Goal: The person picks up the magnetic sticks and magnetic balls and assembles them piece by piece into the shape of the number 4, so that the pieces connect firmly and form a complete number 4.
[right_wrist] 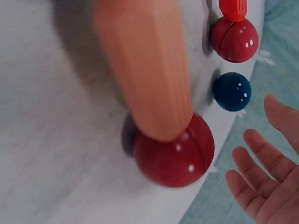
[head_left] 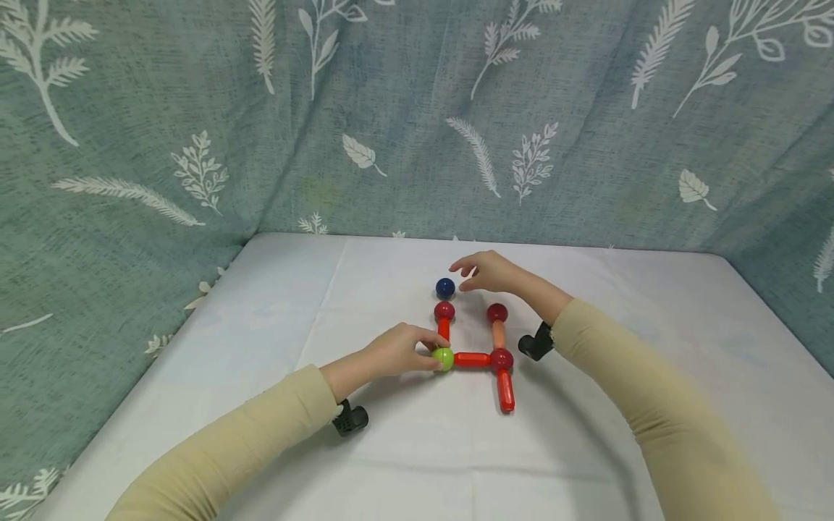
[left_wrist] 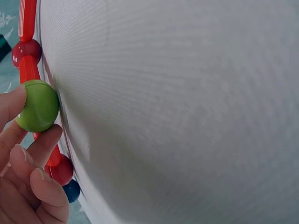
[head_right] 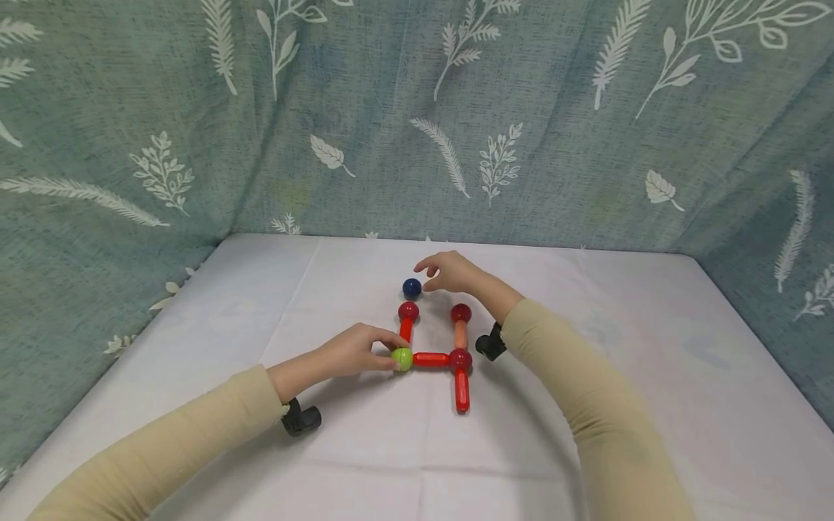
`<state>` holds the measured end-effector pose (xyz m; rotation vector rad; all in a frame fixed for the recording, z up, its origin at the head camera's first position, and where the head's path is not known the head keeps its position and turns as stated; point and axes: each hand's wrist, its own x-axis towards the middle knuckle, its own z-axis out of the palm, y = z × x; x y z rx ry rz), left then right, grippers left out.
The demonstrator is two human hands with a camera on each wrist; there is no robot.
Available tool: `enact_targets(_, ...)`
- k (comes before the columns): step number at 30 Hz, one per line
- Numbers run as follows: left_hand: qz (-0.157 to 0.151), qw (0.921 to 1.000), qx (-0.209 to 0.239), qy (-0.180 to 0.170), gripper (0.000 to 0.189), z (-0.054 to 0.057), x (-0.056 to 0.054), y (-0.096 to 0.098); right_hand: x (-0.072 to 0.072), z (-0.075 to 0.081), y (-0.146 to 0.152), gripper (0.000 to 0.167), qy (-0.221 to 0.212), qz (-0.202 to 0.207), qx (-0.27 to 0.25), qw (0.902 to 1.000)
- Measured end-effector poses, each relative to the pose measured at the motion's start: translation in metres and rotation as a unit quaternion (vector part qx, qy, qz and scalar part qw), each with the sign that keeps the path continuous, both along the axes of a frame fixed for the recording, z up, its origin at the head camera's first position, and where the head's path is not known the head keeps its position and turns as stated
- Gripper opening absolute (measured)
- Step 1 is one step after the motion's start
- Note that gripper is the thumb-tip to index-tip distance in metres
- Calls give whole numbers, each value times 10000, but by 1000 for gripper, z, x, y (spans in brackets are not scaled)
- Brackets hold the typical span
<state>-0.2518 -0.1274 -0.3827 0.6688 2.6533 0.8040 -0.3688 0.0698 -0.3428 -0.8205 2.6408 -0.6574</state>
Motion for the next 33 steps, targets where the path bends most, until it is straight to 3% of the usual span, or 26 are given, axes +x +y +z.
enact_targets(9, -6, 10000, 11, 3, 30, 0, 1, 1, -16, -15, -20, 42, -254, 24, 497, 9984)
enact_targets(22, 91, 9998, 87, -119, 30, 1, 2, 2, -9, -13, -24, 33, -111, 396, 890, 9952)
enact_targets(27, 118, 9998, 99, -131, 29, 1, 1, 1, -8, -9, -21, 34, 19, 341, 840, 9959)
enact_targets(33, 147, 9997, 155, -154, 29, 0, 0, 1, 3, 1, -9, 36, 136, 200, 352, 9991)
